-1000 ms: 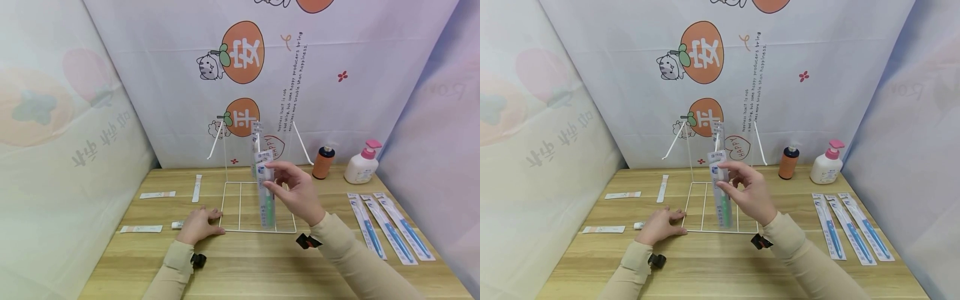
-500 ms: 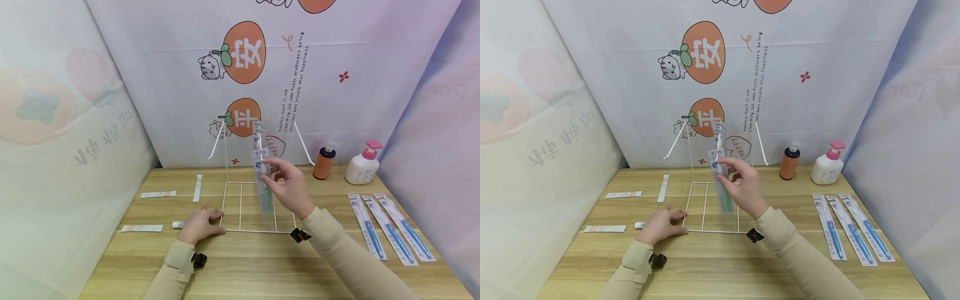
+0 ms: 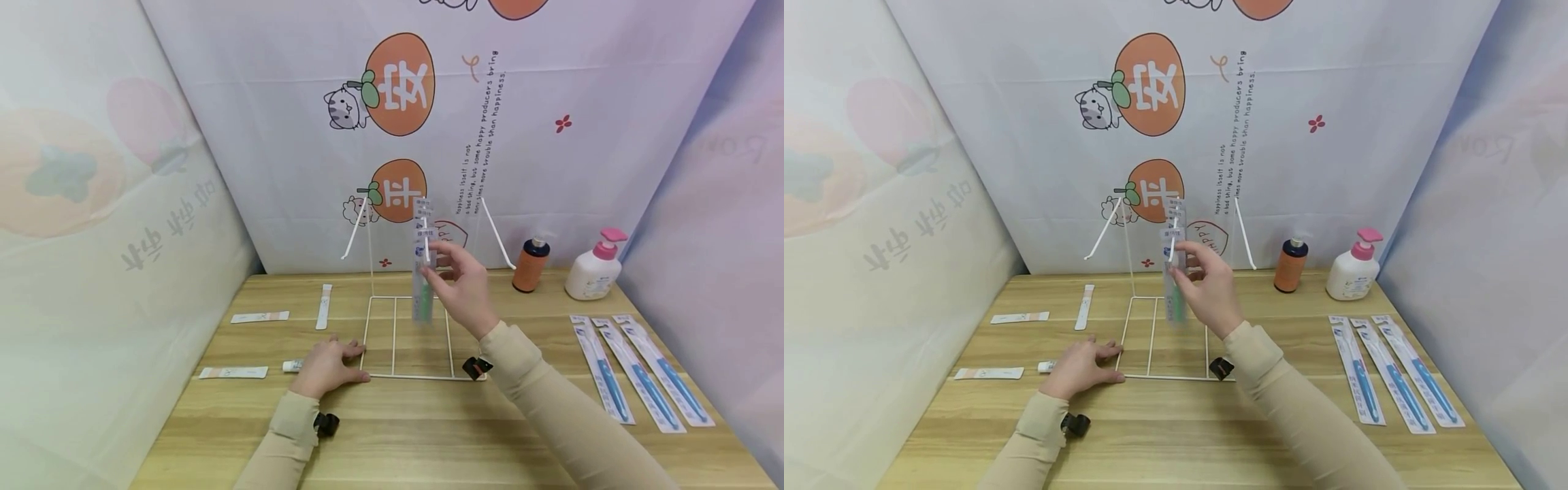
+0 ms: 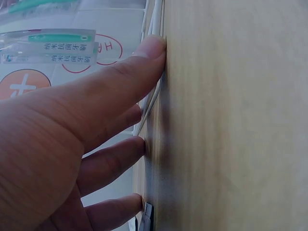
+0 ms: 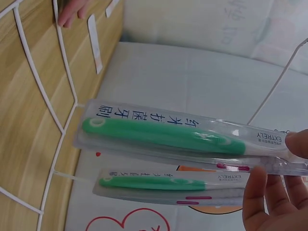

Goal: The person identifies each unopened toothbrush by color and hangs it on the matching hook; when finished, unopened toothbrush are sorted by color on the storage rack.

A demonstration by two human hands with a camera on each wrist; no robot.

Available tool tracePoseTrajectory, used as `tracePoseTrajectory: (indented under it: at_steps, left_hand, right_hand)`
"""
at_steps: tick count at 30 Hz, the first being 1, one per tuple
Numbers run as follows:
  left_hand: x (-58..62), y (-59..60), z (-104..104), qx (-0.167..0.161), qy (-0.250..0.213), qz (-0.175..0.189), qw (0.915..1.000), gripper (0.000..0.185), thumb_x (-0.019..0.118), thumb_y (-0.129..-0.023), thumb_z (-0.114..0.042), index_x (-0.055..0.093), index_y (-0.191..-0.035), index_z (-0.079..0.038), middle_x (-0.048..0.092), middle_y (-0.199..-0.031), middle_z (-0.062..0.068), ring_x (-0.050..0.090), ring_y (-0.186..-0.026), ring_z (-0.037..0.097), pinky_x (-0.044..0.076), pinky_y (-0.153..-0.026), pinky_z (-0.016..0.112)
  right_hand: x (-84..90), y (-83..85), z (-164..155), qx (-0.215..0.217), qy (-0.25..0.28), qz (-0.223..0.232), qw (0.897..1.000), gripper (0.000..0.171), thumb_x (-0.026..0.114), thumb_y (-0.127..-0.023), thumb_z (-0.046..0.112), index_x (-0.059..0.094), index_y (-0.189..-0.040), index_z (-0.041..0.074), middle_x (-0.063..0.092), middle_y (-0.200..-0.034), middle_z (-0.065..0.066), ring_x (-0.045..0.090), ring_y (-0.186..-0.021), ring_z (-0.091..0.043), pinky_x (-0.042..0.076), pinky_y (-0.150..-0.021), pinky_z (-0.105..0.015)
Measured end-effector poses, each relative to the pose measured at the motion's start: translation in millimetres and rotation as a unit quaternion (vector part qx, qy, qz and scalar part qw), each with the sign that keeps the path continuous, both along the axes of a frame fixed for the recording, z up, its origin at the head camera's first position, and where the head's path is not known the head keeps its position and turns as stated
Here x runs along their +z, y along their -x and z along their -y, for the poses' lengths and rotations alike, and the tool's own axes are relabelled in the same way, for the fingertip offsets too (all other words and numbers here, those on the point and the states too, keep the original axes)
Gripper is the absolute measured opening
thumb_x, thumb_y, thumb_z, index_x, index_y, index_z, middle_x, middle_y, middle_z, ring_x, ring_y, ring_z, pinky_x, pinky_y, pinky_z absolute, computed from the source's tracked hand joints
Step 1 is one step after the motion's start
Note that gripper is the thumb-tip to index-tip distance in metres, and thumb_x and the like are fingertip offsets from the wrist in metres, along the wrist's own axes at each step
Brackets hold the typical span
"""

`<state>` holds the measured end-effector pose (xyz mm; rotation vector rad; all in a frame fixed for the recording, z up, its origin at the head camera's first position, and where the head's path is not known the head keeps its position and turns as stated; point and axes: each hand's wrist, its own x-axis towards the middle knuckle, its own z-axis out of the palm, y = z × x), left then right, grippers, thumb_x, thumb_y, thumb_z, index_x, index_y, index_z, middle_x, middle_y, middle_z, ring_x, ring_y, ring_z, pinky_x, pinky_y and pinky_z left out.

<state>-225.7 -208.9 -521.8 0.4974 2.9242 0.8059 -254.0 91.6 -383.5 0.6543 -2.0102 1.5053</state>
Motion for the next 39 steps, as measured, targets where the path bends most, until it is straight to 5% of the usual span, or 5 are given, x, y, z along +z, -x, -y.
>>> tracePoseTrajectory:
  at_steps: [6, 15, 39]
  left_hand:
    - [-0.4, 0.3, 0, -0.001, 0.002, -0.006, 1.0000, 0.064, 0.093, -0.084, -0.049, 0.076, -0.140, -0.023, 0.067, -0.146, 0.004, 0.040, -0.150, 0.055, 0.037, -0.118, 0.069]
    - [-1.2, 0.6, 1, 0.000, 0.004, -0.006, 1.0000, 0.064, 0.092, -0.084, -0.051, 0.076, -0.140, -0.024, 0.067, -0.146, 0.002, 0.040, -0.150, 0.054, 0.039, -0.118, 0.068]
    - [2.5, -2.4, -1, -0.001, 0.000, -0.003, 1.0000, 0.063, 0.094, -0.083, -0.048, 0.077, -0.138, -0.023, 0.068, -0.145, 0.004, 0.040, -0.149, 0.055, 0.039, -0.118, 0.067]
  right_hand:
    - [6.5, 0.9, 9, -0.016, 0.003, -0.001, 1.000, 0.043, 0.075, -0.090, -0.020, 0.065, -0.131, -0.010, 0.070, -0.122, -0.029, 0.075, -0.098, -0.045, 0.064, -0.075, -0.058]
    - [-2.2, 17.9, 3, -0.026, -0.012, -0.023, 0.999, 0.045, 0.080, -0.091, -0.012, 0.069, -0.132, 0.001, 0.072, -0.123, -0.017, 0.076, -0.098, -0.032, 0.067, -0.073, -0.048]
    - [-0.3, 14.0, 3, -0.021, -0.016, -0.023, 0.999, 0.045, 0.081, -0.090, -0.011, 0.068, -0.132, 0.000, 0.069, -0.124, -0.016, 0.074, -0.104, -0.033, 0.067, -0.077, -0.044]
